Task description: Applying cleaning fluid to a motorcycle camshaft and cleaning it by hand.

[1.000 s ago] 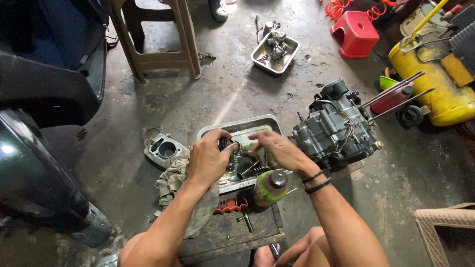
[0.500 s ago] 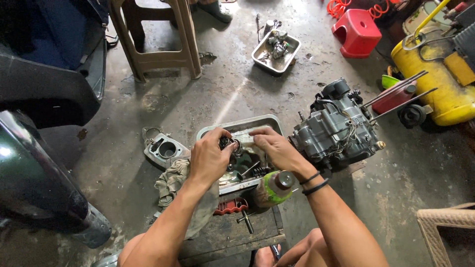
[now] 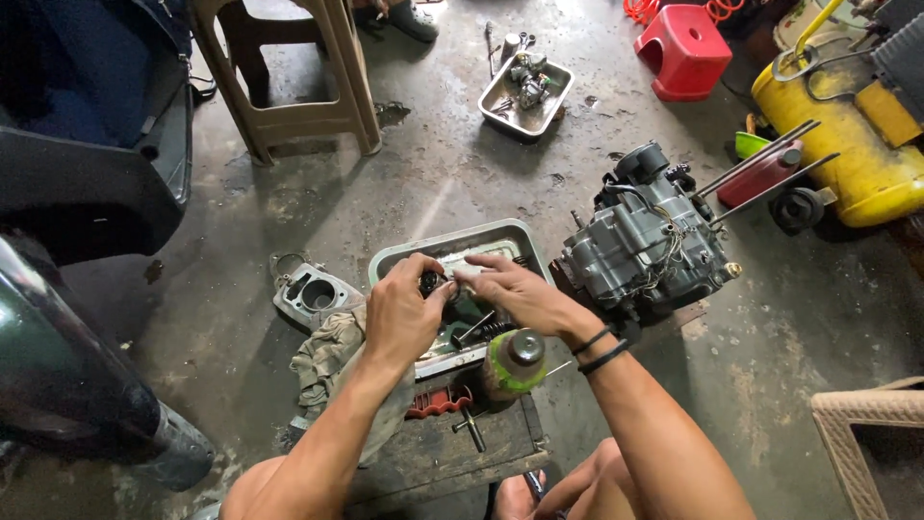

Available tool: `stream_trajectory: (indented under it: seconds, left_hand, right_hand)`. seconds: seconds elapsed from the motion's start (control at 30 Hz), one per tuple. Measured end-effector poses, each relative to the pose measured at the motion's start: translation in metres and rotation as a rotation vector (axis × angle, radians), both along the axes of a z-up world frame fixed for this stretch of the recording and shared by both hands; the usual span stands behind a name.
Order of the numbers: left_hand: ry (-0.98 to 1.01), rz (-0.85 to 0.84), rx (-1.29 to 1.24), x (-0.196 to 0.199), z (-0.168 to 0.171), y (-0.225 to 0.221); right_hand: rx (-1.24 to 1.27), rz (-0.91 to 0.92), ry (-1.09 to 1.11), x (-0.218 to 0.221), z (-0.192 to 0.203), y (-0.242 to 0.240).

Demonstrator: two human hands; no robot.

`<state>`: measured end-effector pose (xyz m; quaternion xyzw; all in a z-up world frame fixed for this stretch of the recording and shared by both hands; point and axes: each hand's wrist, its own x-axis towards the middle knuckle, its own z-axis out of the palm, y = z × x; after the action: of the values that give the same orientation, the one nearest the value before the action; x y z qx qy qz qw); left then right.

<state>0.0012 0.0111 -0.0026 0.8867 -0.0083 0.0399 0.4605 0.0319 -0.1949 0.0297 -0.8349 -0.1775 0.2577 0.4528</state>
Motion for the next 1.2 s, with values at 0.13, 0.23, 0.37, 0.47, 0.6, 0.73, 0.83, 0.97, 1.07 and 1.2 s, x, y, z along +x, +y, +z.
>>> stream_trajectory:
  seconds: [0.13,0.23,0.37,0.47,0.6,0.73,0.83,0.97,1.07,1.2]
  left_hand:
    - [0.004,0.023,-0.012,-0.002,0.003,0.006]
    - [0.002,0.018,-0.021,-0.003,0.002,0.002]
    - [-0.012,0.020,-0.084,-0.008,0.014,0.000]
    - [-0.014,0.032,-0.080,-0.009,0.015,0.002]
    - [0.031,0.075,-0.067,-0.003,-0.001,0.011]
    - [0.040,0.055,-0.072,-0.007,0.013,0.007]
    - [0.031,0.037,-0.084,-0.010,0.015,0.006]
    - [0.037,0.044,-0.093,-0.009,0.013,0.009]
    - [0.038,0.064,-0.087,-0.007,0.011,0.016]
    - [0.041,0.046,-0.109,-0.010,0.018,0.015]
  right_hand:
    - [-0.006,-0.045,0.015,-0.001,0.000,-0.013]
    - [-0.039,-0.090,-0.032,-0.004,-0.006,-0.012]
    - [-0.060,-0.045,-0.129,-0.002,-0.006,-0.006]
    - [-0.033,-0.010,-0.137,0.000,-0.016,-0.006]
    - [0.006,-0.105,-0.098,0.005,-0.020,-0.016]
    - [-0.010,-0.095,-0.163,0.002,-0.012,-0.009]
    - [-0.039,-0.059,-0.151,-0.001,-0.010,-0.001]
    - [-0.006,-0.030,-0.095,-0.006,0.001,0.002]
    - [0.043,-0.094,-0.095,-0.001,-0.009,-0.008]
    - [0.028,-0.114,-0.140,0.003,-0.014,-0.008]
